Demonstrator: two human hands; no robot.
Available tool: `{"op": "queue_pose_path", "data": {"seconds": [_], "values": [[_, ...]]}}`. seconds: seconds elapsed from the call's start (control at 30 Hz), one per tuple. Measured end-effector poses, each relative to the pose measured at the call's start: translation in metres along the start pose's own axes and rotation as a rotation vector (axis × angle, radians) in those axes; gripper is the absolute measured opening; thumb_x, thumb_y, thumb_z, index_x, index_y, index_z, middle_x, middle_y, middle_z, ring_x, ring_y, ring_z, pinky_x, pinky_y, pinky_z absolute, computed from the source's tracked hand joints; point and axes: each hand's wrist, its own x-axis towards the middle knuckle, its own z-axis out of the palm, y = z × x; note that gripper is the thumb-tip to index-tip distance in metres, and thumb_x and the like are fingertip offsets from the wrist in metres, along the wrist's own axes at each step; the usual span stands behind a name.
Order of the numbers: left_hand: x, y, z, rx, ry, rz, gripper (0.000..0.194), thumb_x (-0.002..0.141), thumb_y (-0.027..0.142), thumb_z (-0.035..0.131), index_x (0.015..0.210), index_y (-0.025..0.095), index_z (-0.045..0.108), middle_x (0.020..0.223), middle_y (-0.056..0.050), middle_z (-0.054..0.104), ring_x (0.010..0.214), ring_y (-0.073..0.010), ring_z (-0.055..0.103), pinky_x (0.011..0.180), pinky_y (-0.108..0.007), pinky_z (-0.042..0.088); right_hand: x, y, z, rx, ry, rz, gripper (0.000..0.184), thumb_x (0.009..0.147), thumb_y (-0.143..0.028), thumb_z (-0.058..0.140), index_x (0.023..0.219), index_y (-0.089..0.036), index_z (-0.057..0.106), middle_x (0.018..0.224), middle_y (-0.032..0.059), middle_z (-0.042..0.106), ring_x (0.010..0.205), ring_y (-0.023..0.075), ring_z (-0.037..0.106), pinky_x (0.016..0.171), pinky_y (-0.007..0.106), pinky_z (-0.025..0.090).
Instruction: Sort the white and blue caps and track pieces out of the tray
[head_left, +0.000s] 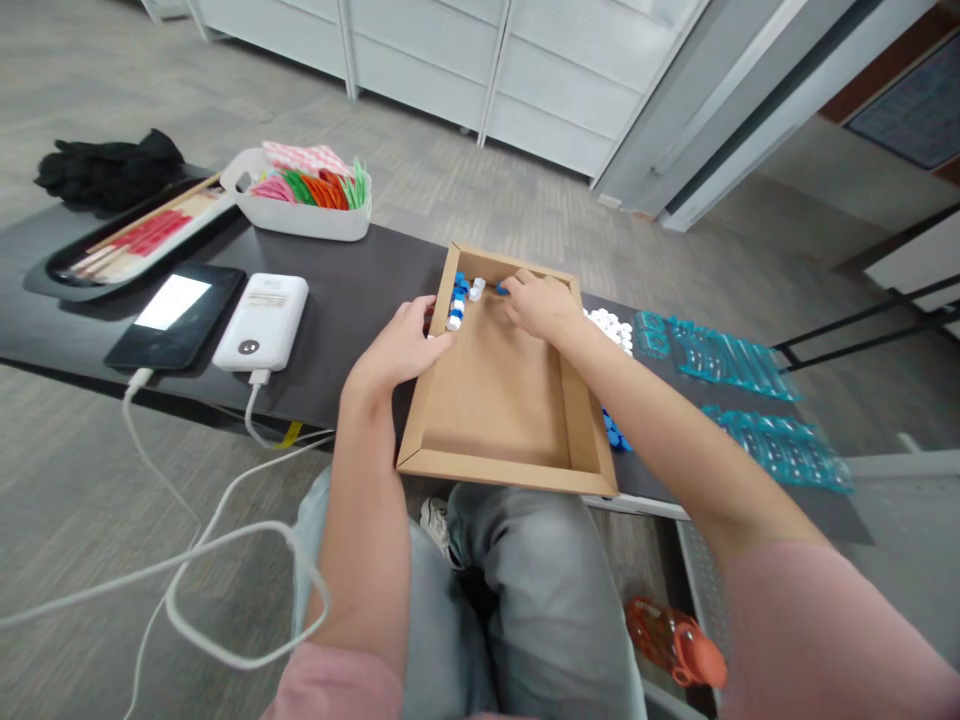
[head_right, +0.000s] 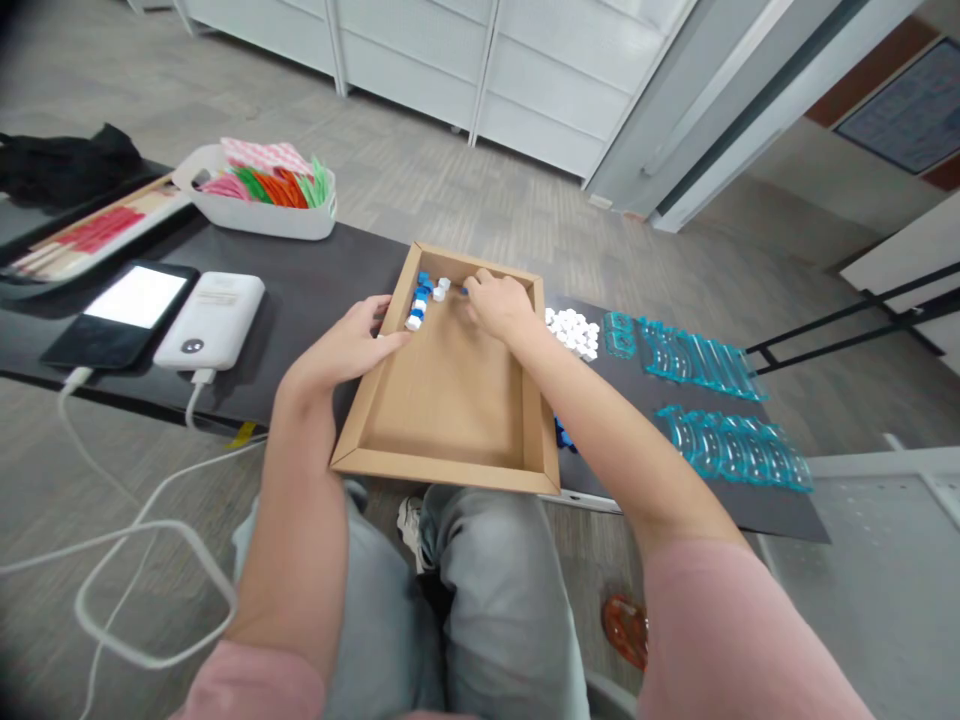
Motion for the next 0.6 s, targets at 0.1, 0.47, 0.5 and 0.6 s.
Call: {"op": "queue_pose_path", "data": {"seconds": [0.1,0.47,0.5,0.6], "values": [[-0.003,0.001,0.002,0.013,0.024,-0.003,0.068,0.089,0.033,0.093,0.155,0.026,0.078,0.158,-0.016,0.078,0.147,-0.0390,0.075,0.135,-0.060,0.059,0.017,-0.015,0.004,-0.090,-0.056,0.062,0.046,0.117,-0.025,0.062,0.160,-0.019,0.075,0.156,0.0272,0.083,0.137,0.0474,0.082,0.111,0.058,0.063],[-0.005,0.013,0.003,-0.057,0.000,-0.068,0.069,0.087,0.038,0.093,0.153,0.024,0.076,0.161,-0.017,0.080,0.143,-0.0383,0.080,0.127,-0.058,0.067,0.020,-0.021,0.001,-0.025,-0.049,0.114,0.044,0.122,-0.025,0.052,0.163,-0.020,0.068,0.160,0.0256,0.081,0.139,0.0453,0.081,0.109,0.056,0.065],[-0.006,0.015,0.003,-0.064,0.002,-0.077,0.068,0.087,0.037,0.093,0.152,0.024,0.076,0.161,-0.017,0.081,0.142,-0.0383,0.081,0.127,-0.058,0.067,0.021,-0.022,0.001,-0.023,-0.057,0.126,0.045,0.122,-0.025,0.051,0.164,-0.019,0.067,0.161,0.0261,0.081,0.140,0.0453,0.081,0.110,0.056,0.064],[-0.006,0.018,0.004,-0.078,0.016,-0.088,0.068,0.085,0.034,0.093,0.151,0.023,0.075,0.157,-0.017,0.082,0.140,-0.0383,0.082,0.128,-0.059,0.067,0.023,-0.025,0.001,-0.021,-0.077,0.131,0.045,0.122,-0.022,0.050,0.163,-0.017,0.066,0.163,0.0278,0.079,0.143,0.0461,0.080,0.115,0.057,0.063]]}}
